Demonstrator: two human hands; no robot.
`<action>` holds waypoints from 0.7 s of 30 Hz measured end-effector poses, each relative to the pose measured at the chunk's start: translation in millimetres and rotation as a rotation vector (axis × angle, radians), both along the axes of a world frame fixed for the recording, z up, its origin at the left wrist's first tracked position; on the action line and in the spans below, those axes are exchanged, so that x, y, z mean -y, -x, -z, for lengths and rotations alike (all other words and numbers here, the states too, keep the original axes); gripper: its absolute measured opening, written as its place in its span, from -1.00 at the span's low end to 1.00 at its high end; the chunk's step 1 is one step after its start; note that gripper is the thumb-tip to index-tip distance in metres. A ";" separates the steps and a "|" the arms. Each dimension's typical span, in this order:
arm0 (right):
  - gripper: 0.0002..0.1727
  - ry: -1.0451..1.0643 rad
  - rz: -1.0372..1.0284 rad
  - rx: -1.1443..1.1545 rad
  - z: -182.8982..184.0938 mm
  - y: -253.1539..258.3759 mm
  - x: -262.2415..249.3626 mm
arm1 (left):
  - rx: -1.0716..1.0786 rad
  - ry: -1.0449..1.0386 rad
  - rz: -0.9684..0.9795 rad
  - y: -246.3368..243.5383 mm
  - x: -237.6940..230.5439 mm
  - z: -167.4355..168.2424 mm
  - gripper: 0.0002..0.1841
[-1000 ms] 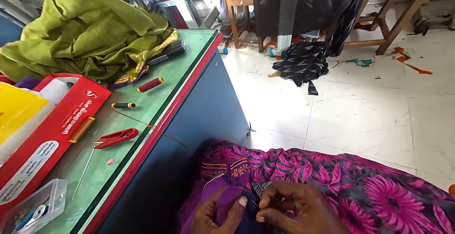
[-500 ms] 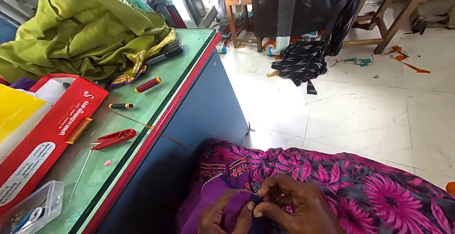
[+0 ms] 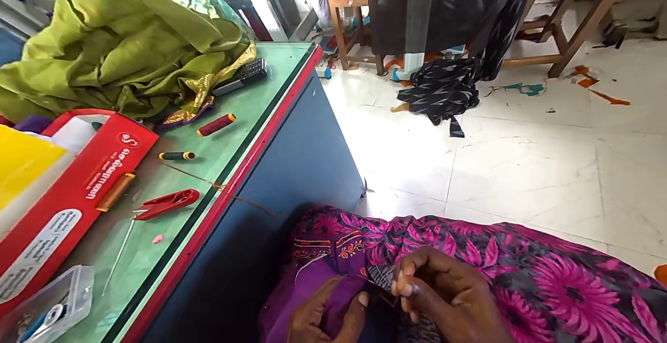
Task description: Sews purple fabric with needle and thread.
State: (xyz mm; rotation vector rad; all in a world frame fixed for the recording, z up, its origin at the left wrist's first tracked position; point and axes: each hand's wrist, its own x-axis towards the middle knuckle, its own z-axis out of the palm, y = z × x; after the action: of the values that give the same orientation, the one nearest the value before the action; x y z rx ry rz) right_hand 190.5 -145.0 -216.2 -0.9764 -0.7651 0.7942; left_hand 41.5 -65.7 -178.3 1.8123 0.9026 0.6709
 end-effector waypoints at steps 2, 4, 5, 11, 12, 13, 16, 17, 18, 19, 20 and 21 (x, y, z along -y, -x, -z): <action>-0.90 0.009 -0.046 -0.023 -3.0 -2.1 2.8 | 0.003 0.018 -0.026 0.9 -1.4 -0.3 -0.91; -0.91 0.054 -0.135 -0.019 -4.7 -4.6 5.2 | 0.010 0.025 -0.031 1.8 -3.0 -0.1 -0.91; -0.91 0.089 -0.177 -0.019 -5.2 -5.3 5.7 | 0.011 0.031 -0.032 2.2 -3.7 0.1 -0.91; -0.63 0.256 -0.229 -0.039 -6.8 -2.6 4.0 | 0.019 0.051 -0.030 3.1 -4.8 1.5 -0.91; -0.60 0.274 -0.229 -0.052 -7.3 -2.2 3.7 | 0.020 0.054 -0.033 2.7 -4.5 1.3 -0.91; -0.58 0.287 -0.227 -0.062 -7.6 -1.7 3.5 | 0.020 0.055 -0.034 2.4 -4.3 0.9 -0.91; -0.55 0.302 -0.212 -0.062 -7.6 -0.4 2.9 | 0.015 0.046 -0.027 2.3 -4.0 0.0 -0.92; -0.54 0.303 -0.207 -0.057 -7.7 -0.1 3.0 | 0.016 0.040 -0.021 2.5 -3.9 0.3 -0.92; -0.54 0.306 -0.204 -0.053 -7.9 0.1 3.1 | 0.019 0.035 -0.015 2.9 -3.8 0.5 -0.92; -0.54 0.311 -0.200 -0.050 -8.3 0.2 3.2 | 0.021 0.030 -0.007 3.2 -3.8 0.5 -0.91; -0.53 0.314 -0.197 -0.050 -8.5 0.5 3.2 | 0.023 0.024 -0.001 3.5 -3.6 0.5 -0.90; -0.53 0.314 -0.194 -0.049 -8.6 0.8 3.2 | 0.025 0.014 0.006 3.6 -3.6 0.6 -0.89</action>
State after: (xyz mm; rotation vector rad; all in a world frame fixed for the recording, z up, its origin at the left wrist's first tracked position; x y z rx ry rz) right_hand 189.6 -148.2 -207.6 -1.1687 -0.7120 1.1271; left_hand 38.0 -62.1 -178.8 1.7893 0.8825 0.6805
